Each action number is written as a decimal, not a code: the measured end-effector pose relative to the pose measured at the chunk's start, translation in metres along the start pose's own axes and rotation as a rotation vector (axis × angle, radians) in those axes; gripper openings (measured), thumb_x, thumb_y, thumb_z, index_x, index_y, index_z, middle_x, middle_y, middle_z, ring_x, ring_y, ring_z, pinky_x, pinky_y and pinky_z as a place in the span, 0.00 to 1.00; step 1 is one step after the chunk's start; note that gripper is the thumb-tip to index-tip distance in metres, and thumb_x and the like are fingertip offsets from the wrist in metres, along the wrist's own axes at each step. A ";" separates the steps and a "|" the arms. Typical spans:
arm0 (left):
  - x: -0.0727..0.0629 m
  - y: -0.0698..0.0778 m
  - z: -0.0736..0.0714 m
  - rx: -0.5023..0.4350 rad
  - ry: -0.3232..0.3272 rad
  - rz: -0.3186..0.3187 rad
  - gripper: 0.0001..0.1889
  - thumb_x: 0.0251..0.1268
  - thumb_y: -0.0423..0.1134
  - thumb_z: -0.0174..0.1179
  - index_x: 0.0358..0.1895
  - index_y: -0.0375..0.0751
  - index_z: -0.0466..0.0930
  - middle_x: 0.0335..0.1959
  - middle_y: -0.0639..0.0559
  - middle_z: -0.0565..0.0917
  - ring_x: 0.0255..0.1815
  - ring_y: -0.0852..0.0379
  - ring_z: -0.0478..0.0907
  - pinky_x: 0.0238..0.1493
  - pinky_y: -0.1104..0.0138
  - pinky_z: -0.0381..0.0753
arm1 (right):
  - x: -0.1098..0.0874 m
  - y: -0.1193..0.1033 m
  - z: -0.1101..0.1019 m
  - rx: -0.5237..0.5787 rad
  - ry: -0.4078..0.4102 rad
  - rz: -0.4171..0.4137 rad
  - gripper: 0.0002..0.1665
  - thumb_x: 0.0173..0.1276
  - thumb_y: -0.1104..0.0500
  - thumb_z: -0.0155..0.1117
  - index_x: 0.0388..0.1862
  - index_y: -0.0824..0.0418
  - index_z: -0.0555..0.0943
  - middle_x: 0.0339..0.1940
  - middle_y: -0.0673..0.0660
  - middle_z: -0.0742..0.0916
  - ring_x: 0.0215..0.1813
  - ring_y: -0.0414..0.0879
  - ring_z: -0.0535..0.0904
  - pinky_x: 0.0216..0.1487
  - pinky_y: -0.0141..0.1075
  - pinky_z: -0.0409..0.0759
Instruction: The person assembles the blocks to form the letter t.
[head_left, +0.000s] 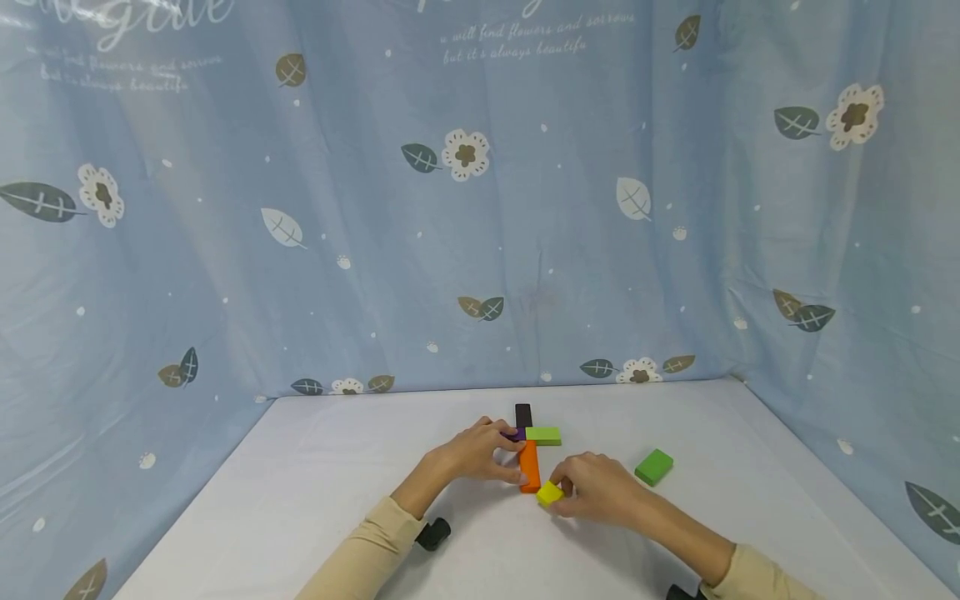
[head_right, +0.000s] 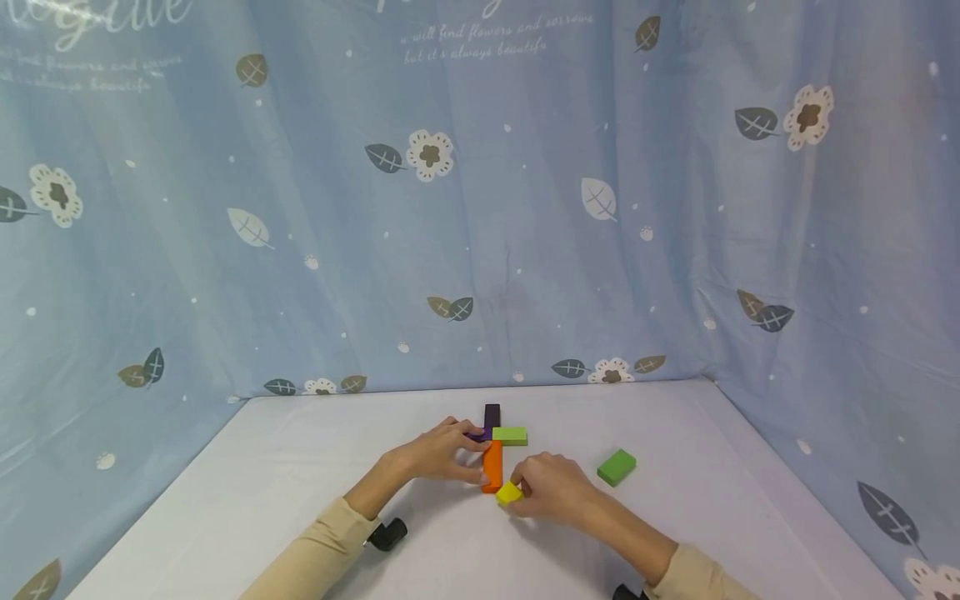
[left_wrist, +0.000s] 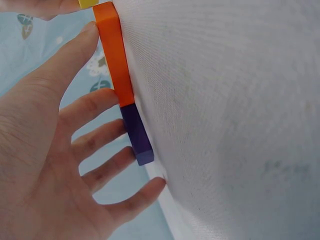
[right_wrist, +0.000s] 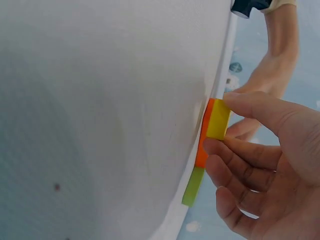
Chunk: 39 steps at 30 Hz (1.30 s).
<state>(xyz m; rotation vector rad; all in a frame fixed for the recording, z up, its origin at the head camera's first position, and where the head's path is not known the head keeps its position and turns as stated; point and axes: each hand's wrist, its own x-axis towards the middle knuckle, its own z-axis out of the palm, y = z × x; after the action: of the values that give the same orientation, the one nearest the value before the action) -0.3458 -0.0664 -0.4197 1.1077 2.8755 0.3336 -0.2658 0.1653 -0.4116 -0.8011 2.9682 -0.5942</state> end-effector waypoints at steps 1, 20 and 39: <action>0.000 0.000 0.000 -0.002 0.001 0.000 0.34 0.55 0.64 0.66 0.63 0.53 0.78 0.66 0.53 0.76 0.56 0.55 0.69 0.53 0.64 0.76 | 0.000 -0.001 0.000 0.003 -0.004 0.001 0.20 0.54 0.49 0.77 0.41 0.58 0.88 0.27 0.44 0.85 0.28 0.36 0.71 0.33 0.31 0.72; 0.001 -0.001 0.000 0.016 0.009 0.021 0.33 0.56 0.64 0.66 0.63 0.53 0.78 0.65 0.52 0.76 0.54 0.55 0.69 0.51 0.64 0.76 | 0.004 -0.004 0.008 0.032 -0.033 -0.021 0.19 0.54 0.49 0.76 0.40 0.58 0.88 0.25 0.42 0.82 0.28 0.36 0.70 0.33 0.30 0.69; 0.002 -0.002 0.001 0.003 -0.002 -0.002 0.34 0.55 0.65 0.65 0.64 0.55 0.77 0.67 0.53 0.75 0.57 0.55 0.69 0.56 0.62 0.76 | 0.006 -0.006 0.010 0.033 -0.038 -0.005 0.18 0.54 0.49 0.77 0.40 0.58 0.88 0.20 0.42 0.78 0.26 0.37 0.69 0.30 0.30 0.67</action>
<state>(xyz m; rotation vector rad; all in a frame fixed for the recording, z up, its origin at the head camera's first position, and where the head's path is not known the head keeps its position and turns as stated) -0.3482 -0.0665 -0.4209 1.1051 2.8763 0.3287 -0.2672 0.1541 -0.4180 -0.8088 2.9149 -0.6195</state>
